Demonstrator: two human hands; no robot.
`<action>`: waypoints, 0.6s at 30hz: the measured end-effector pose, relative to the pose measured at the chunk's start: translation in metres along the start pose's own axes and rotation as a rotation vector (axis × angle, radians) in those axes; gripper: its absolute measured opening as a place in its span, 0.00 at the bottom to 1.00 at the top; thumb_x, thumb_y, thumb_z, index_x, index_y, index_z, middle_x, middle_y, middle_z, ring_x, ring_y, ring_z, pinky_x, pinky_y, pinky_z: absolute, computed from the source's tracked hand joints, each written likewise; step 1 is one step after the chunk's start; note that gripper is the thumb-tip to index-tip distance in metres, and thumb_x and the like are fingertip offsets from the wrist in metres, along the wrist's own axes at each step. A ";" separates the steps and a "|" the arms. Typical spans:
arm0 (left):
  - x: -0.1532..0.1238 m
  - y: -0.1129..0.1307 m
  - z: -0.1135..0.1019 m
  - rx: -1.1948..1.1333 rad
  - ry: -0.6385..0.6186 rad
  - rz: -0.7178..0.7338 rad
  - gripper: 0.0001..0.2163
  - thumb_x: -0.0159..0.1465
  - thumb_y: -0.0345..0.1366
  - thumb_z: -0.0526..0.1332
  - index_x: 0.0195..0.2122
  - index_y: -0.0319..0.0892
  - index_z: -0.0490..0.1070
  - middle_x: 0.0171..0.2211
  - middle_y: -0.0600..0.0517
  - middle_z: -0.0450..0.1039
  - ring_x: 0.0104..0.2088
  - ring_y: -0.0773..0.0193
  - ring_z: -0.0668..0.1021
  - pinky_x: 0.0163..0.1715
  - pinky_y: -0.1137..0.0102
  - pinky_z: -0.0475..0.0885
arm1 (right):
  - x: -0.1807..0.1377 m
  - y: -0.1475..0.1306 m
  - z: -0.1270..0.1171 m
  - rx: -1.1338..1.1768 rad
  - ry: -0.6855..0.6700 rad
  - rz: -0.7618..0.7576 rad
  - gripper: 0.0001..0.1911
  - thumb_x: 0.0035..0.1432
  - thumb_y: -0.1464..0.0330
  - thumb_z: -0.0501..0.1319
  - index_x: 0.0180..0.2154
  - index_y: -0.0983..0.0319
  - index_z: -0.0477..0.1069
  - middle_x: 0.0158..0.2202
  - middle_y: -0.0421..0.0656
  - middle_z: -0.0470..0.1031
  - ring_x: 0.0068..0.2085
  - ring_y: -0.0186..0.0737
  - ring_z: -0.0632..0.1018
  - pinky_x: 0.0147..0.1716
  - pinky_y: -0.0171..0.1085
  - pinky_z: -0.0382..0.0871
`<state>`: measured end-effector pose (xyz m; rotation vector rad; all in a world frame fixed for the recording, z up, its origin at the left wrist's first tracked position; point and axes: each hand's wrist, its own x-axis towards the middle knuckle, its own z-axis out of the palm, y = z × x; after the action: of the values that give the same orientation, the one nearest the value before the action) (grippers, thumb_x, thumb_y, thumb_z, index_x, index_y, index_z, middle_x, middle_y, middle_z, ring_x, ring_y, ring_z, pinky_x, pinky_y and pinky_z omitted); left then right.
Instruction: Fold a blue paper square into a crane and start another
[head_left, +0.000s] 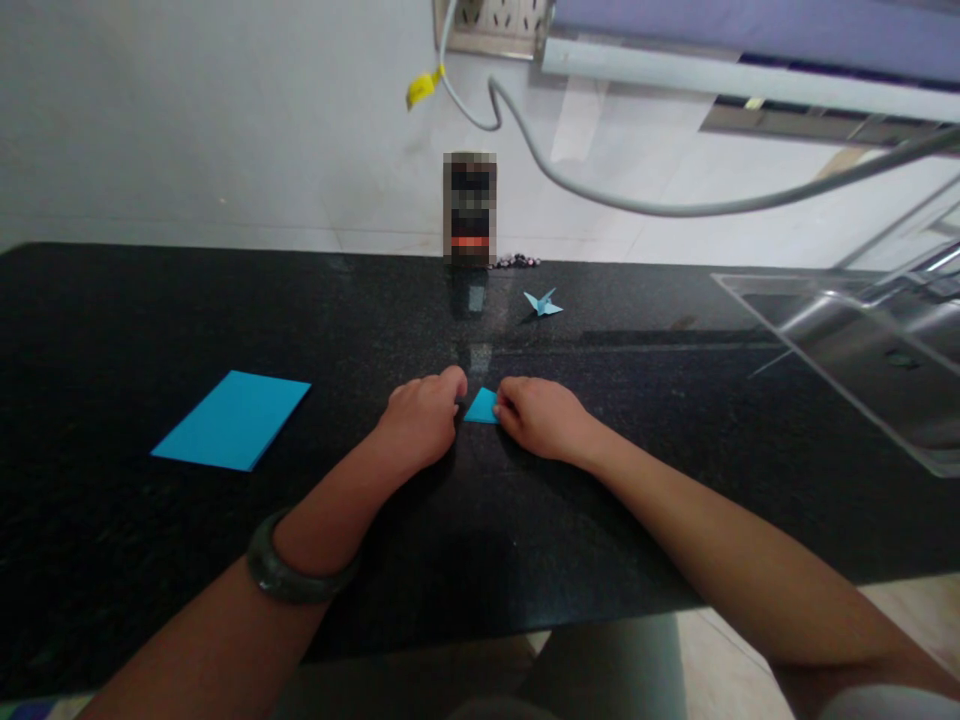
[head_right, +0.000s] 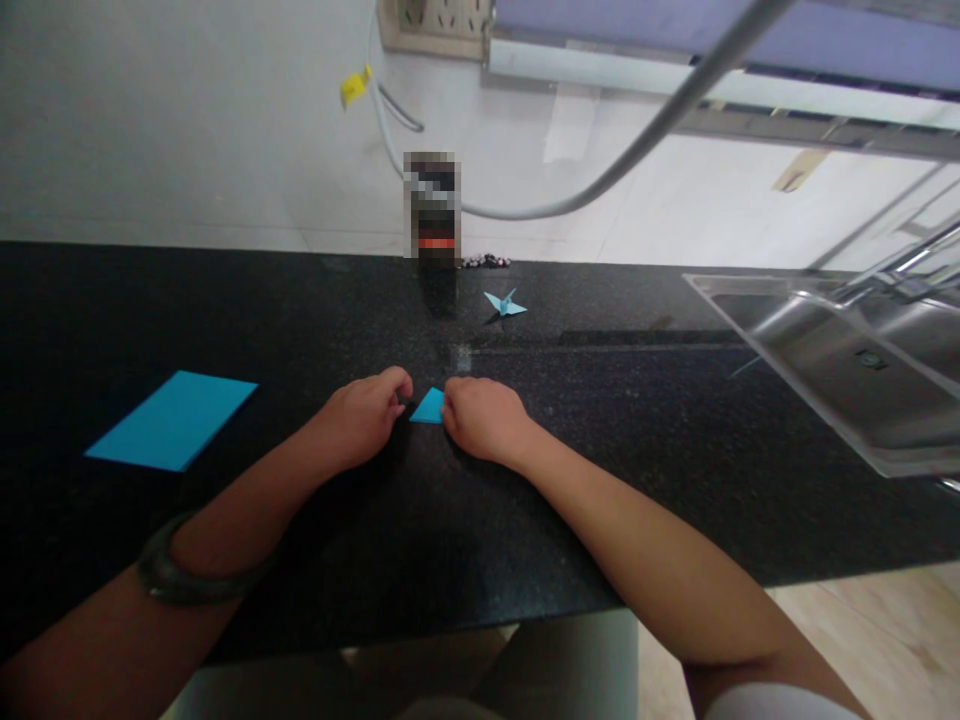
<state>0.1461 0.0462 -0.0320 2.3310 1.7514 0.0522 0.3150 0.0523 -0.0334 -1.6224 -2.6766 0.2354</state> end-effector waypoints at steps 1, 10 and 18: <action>-0.003 0.001 -0.004 0.036 0.006 0.050 0.11 0.60 0.29 0.50 0.41 0.46 0.67 0.36 0.49 0.71 0.39 0.59 0.72 0.37 0.66 0.63 | 0.000 0.000 0.000 0.000 0.000 0.001 0.12 0.59 0.65 0.49 0.37 0.62 0.67 0.36 0.47 0.75 0.37 0.44 0.76 0.32 0.37 0.63; -0.042 0.031 -0.010 0.326 -0.127 0.272 0.24 0.61 0.31 0.47 0.60 0.36 0.53 0.36 0.41 0.73 0.36 0.53 0.74 0.35 0.61 0.62 | 0.000 0.000 -0.001 0.005 -0.013 0.003 0.12 0.59 0.65 0.49 0.36 0.63 0.68 0.37 0.48 0.75 0.37 0.43 0.76 0.33 0.35 0.63; -0.036 0.044 -0.006 0.342 -0.146 0.234 0.18 0.62 0.28 0.45 0.49 0.33 0.67 0.35 0.39 0.75 0.35 0.51 0.76 0.34 0.60 0.61 | 0.001 0.001 0.000 0.015 -0.013 -0.009 0.12 0.59 0.65 0.49 0.37 0.63 0.67 0.37 0.48 0.75 0.38 0.43 0.76 0.34 0.35 0.63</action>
<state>0.1765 0.0009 -0.0132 2.6891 1.5092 -0.3995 0.3153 0.0536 -0.0337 -1.6104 -2.6841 0.2652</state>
